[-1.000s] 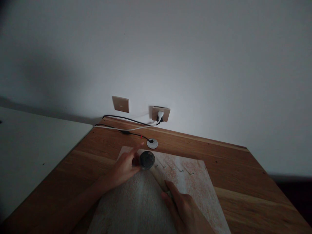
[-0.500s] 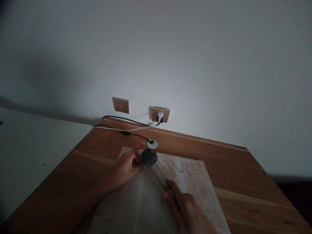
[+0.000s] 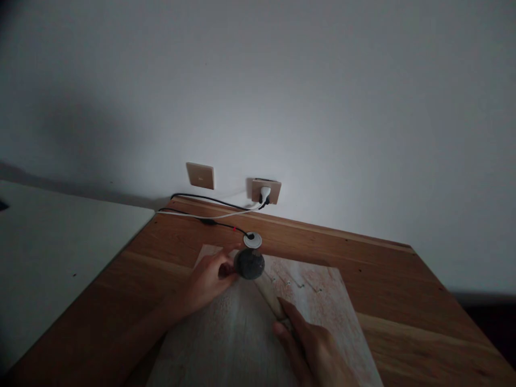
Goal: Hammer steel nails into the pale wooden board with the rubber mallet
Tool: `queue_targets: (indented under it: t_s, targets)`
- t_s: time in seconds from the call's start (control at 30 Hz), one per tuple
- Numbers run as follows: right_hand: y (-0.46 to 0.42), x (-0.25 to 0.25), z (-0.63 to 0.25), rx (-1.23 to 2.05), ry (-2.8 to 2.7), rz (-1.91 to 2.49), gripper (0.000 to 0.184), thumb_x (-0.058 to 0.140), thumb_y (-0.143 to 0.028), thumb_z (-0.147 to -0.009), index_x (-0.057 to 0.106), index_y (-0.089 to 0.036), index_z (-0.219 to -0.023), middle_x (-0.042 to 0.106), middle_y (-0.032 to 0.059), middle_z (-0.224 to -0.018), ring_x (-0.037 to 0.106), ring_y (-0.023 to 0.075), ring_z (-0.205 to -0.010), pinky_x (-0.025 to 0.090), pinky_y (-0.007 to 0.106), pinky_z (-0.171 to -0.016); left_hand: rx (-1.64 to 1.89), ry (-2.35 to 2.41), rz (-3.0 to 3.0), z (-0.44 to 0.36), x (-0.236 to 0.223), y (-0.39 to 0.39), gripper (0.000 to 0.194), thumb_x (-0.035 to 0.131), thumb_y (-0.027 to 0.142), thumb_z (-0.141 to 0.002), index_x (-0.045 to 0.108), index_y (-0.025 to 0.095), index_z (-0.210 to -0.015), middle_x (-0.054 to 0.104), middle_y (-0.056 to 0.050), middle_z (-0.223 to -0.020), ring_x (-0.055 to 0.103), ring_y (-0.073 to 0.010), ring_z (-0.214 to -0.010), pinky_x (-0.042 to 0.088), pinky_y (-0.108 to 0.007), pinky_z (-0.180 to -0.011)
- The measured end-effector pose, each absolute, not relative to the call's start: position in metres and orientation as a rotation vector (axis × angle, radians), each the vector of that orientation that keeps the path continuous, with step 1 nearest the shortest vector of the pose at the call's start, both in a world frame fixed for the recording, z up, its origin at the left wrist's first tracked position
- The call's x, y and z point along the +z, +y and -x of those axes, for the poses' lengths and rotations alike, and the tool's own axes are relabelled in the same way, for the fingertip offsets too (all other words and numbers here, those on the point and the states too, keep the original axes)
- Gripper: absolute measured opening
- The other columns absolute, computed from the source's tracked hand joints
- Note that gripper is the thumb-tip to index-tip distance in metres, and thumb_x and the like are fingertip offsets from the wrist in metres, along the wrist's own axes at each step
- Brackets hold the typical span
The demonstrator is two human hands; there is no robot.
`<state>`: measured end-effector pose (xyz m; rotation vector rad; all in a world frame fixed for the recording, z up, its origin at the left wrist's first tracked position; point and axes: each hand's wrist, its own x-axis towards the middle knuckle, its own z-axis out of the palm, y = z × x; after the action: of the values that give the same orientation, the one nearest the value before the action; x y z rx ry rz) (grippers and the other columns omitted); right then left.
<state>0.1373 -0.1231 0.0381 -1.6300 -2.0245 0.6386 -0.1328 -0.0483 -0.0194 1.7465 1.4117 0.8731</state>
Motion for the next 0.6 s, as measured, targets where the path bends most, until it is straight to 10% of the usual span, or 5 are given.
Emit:
queue_targets:
  t_s: [0.6]
  targets:
    - [-0.122, 0.015, -0.143, 0.769, -2.040, 1.677, 0.079, 0.039, -0.081, -0.102, 0.079, -0.021, -0.134, 0.088, 0.0114, -0.105, 0.085, 0.0303, -0.095, 0.066, 0.031, -0.081, 0.898, 1.392, -1.747, 0.134, -0.016, -0.049, 0.068, 0.072, 0.004, -0.081, 0.063, 0.022, -0.146, 0.079, -0.002, -0.091, 0.075, -0.0221, -0.085, 0.055, -0.031, -0.079]
